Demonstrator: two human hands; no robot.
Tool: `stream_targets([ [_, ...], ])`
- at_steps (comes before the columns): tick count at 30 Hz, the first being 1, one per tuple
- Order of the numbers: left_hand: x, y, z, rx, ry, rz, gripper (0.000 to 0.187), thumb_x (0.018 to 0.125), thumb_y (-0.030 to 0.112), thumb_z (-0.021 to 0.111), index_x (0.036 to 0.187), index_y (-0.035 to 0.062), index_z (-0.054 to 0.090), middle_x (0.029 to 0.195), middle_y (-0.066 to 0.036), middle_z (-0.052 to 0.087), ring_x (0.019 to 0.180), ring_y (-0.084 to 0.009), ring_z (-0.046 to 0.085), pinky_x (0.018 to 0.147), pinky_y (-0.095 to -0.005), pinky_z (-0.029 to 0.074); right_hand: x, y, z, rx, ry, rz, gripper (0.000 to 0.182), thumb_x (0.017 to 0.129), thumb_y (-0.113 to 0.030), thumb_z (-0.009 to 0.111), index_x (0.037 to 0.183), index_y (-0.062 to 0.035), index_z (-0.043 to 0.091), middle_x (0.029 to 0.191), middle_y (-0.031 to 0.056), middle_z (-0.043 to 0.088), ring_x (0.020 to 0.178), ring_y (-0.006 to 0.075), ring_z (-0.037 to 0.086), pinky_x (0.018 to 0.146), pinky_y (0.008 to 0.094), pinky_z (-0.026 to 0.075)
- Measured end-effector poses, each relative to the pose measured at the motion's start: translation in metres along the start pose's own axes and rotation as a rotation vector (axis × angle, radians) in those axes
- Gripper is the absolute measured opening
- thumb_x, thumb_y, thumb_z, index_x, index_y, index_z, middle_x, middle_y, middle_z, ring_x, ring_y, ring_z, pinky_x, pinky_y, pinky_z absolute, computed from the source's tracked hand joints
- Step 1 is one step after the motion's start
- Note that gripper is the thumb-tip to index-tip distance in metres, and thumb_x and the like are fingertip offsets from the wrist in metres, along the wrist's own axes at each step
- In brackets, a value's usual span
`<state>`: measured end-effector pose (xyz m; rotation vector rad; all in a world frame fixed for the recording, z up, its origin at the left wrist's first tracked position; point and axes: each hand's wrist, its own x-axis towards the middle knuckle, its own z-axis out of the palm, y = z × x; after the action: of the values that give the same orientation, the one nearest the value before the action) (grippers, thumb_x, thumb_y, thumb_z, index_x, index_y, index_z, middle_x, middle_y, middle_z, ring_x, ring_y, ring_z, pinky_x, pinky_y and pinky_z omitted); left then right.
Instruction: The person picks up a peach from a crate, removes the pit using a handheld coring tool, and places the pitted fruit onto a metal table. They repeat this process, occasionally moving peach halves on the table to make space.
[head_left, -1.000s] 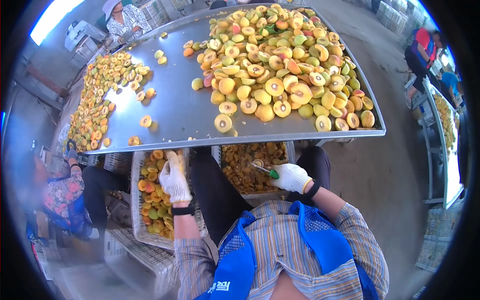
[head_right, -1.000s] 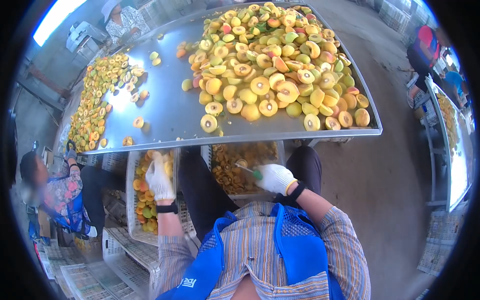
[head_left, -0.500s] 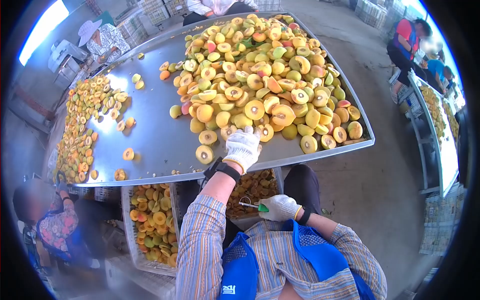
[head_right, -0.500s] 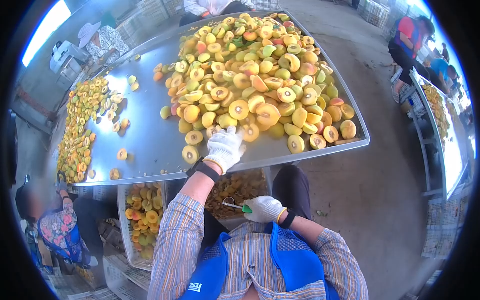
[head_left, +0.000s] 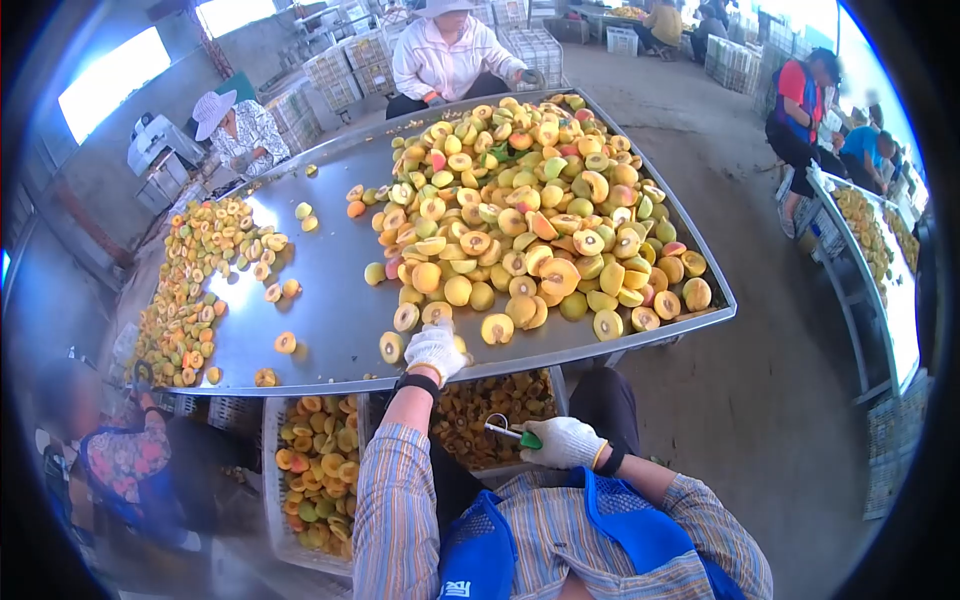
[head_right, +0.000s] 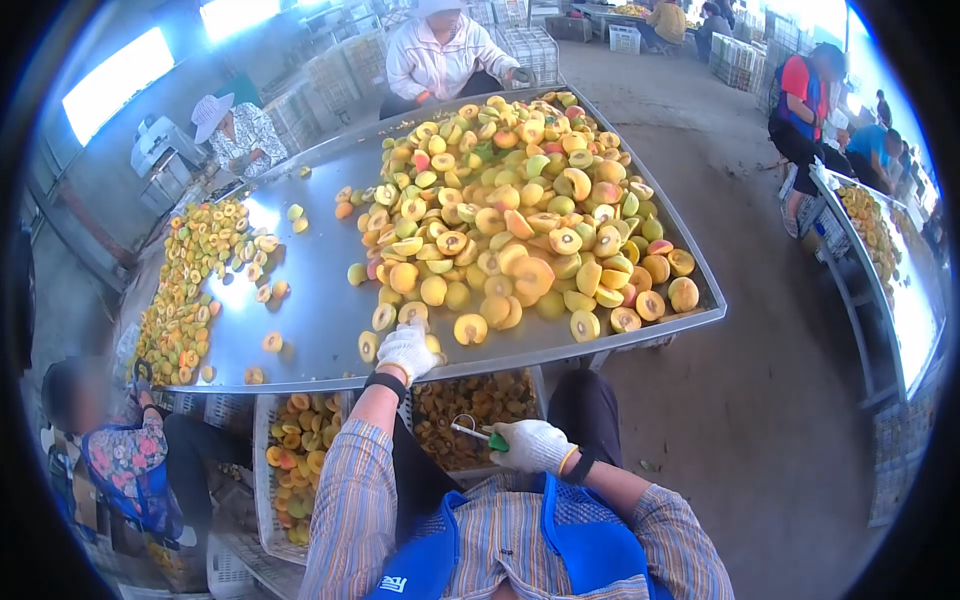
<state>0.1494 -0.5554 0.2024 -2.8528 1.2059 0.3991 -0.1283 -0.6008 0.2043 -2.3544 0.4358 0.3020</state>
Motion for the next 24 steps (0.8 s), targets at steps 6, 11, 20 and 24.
stream_targets([
  [6,-0.041,-0.036,-0.008,-1.268,0.036,0.078,0.05,0.076,0.012,0.073,0.123,0.0021,0.059,0.112,-0.015,0.067,0.101,-0.0328,0.068,0.083,-0.0406,0.057,-0.015,-0.009,-0.018,0.095,0.177,0.023,0.034,0.088,-0.039,0.067,0.108,-0.0132,0.067,0.084,0.0155,0.07,0.077,0.0357,0.069,0.072,0.0455,0.055],
  [11,-0.103,-0.024,-0.006,-2.357,-0.219,0.434,0.054,0.088,0.024,0.064,0.133,-0.0026,0.051,0.122,-0.024,0.06,0.099,-0.0378,0.067,0.077,-0.0487,0.061,-0.008,-0.04,-0.036,0.115,0.245,-0.039,0.044,0.089,-0.04,0.065,0.128,-0.0198,0.06,0.081,0.016,0.069,0.077,0.037,0.069,0.069,0.0451,0.054],
  [20,-0.157,0.011,0.002,-2.414,-0.159,0.414,0.058,0.093,0.031,0.058,0.137,-0.0064,0.046,0.129,-0.024,0.057,0.12,-0.0353,0.057,0.105,-0.0435,0.046,-0.002,-0.055,-0.025,0.025,0.396,-0.161,0.039,0.088,-0.036,0.067,0.119,-0.0121,0.062,0.078,0.0166,0.069,0.072,0.0363,0.069,0.065,0.0451,0.055],
  [24,-0.158,0.018,0.009,-2.41,-0.138,0.361,0.058,0.092,0.03,0.059,0.135,-0.0071,0.048,0.128,-0.023,0.058,0.12,-0.0345,0.057,0.105,-0.0436,0.046,-0.004,-0.051,-0.024,-0.003,0.377,-0.133,0.038,0.087,-0.035,0.067,0.118,-0.0123,0.063,0.078,0.0159,0.069,0.072,0.0359,0.069,0.065,0.0445,0.055],
])
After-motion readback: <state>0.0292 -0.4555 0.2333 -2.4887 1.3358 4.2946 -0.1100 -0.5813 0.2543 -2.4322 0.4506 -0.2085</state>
